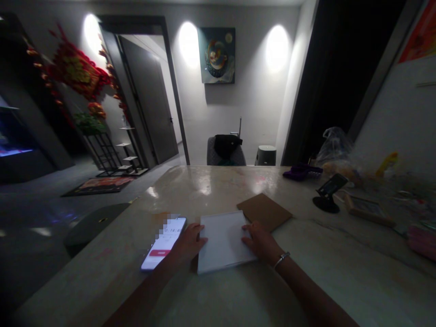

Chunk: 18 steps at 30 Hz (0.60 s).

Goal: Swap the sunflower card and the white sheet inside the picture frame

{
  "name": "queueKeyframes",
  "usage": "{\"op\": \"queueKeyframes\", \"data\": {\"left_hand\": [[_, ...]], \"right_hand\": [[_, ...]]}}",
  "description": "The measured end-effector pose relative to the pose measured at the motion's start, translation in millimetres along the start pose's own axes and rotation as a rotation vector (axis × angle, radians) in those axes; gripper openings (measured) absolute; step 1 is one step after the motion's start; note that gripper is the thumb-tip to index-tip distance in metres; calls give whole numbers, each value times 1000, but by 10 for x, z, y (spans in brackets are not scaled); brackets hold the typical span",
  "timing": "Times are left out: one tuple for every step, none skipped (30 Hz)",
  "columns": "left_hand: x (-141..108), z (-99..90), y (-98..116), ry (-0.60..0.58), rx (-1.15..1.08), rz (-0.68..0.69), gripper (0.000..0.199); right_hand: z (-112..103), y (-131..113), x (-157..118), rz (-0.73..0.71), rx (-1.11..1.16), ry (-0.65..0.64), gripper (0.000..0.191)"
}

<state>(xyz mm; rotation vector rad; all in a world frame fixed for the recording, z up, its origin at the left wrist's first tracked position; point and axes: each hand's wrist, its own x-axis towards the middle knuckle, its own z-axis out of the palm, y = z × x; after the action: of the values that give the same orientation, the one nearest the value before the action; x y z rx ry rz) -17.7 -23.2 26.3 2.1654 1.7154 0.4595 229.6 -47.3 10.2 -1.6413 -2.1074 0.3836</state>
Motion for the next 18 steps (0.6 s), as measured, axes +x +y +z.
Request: {"op": "queueKeyframes", "data": {"left_hand": [[-5, -15, 3, -9, 5, -15, 45], [-9, -26, 5, -25, 9, -30, 46], [-12, -31, 5, -43, 14, -44, 47], [-14, -31, 6, -61, 19, -52, 47], [-14, -25, 6, -79, 25, -56, 47], [-14, -15, 6, -88, 34, -53, 47], [-11, -2, 6, -86, 45, -48, 47], [-7, 11, 6, -70, 58, -45, 47], [-1, 24, 6, -46, 70, -43, 47], [6, 34, 6, -24, 80, -41, 46], [13, 40, 7, -8, 89, -45, 47], [19, 42, 8, 2, 92, -51, 47], [25, 42, 9, 1, 90, -59, 48], [28, 40, 11, -5, 81, -65, 49], [30, 38, 13, -12, 65, -68, 49], [31, 37, 15, -17, 48, -71, 49], [30, 37, 17, -20, 34, -73, 49], [29, 36, 19, -19, 26, -75, 50]], "right_hand": [[-7, 11, 0, 2, 10, -11, 34], [-9, 21, 2, 9, 20, -14, 35], [-4, 32, 5, 14, 31, -9, 34], [8, 43, 12, 17, 42, 1, 33], [26, 55, 20, 20, 50, 17, 32], [49, 68, 31, 20, 57, 36, 30], [75, 81, 43, 17, 62, 59, 29], [102, 93, 57, 14, 64, 82, 27], [126, 106, 70, 13, 65, 104, 26], [146, 118, 83, 11, 70, 123, 25], [160, 130, 95, 11, 82, 138, 25], [168, 141, 105, 14, 102, 148, 25], [171, 152, 114, 20, 127, 155, 25], [169, 163, 121, 24, 157, 160, 26], [163, 176, 129, 24, 186, 162, 27], [154, 192, 136, 20, 208, 166, 28], [142, 212, 145, 15, 220, 178, 28], [127, 239, 153, 14, 218, 201, 28]]}}
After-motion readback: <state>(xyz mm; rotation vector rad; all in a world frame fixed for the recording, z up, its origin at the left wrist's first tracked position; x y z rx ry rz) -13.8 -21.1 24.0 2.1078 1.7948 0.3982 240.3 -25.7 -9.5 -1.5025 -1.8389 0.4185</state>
